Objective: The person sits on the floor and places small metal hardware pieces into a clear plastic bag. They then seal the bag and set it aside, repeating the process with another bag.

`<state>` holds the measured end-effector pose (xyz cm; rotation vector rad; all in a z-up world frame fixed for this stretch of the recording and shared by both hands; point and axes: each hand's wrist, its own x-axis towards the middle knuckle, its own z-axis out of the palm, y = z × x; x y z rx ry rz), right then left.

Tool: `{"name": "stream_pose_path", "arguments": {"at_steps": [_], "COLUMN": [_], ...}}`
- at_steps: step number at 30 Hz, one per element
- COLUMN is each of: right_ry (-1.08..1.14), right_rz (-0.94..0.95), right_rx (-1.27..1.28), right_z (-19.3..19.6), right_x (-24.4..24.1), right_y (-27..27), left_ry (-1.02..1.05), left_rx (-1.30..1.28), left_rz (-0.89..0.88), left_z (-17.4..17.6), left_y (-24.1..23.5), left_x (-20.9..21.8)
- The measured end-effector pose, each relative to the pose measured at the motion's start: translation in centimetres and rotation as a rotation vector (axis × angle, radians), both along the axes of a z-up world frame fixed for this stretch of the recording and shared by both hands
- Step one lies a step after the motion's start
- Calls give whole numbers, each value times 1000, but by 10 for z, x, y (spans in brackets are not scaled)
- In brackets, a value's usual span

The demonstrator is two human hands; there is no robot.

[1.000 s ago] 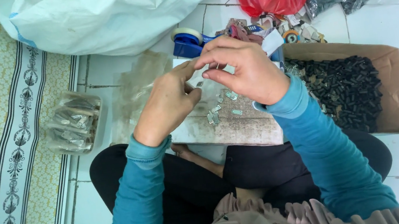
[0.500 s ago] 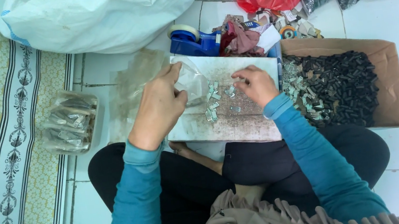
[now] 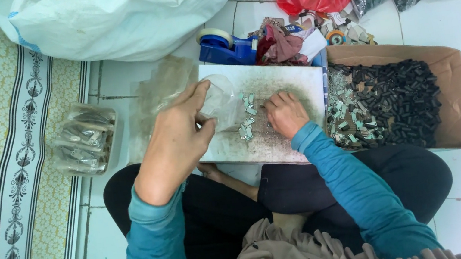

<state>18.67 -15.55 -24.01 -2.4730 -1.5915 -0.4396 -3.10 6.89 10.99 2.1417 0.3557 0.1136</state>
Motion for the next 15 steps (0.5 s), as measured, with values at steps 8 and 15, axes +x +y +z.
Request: {"name": "stream_pose_path", "arguments": {"at_steps": [8, 15], "right_ry": [538, 1010], "right_rz": [-189, -108], "right_rx": [231, 546], "right_z": [42, 199], "right_x": [10, -25], "right_y": [-1, 9], "left_ry": [20, 52], "left_rx": [-54, -110], "left_rz": [-44, -73], "left_z": [17, -8], "left_y": [-6, -9], "left_x": [-8, 9]}}
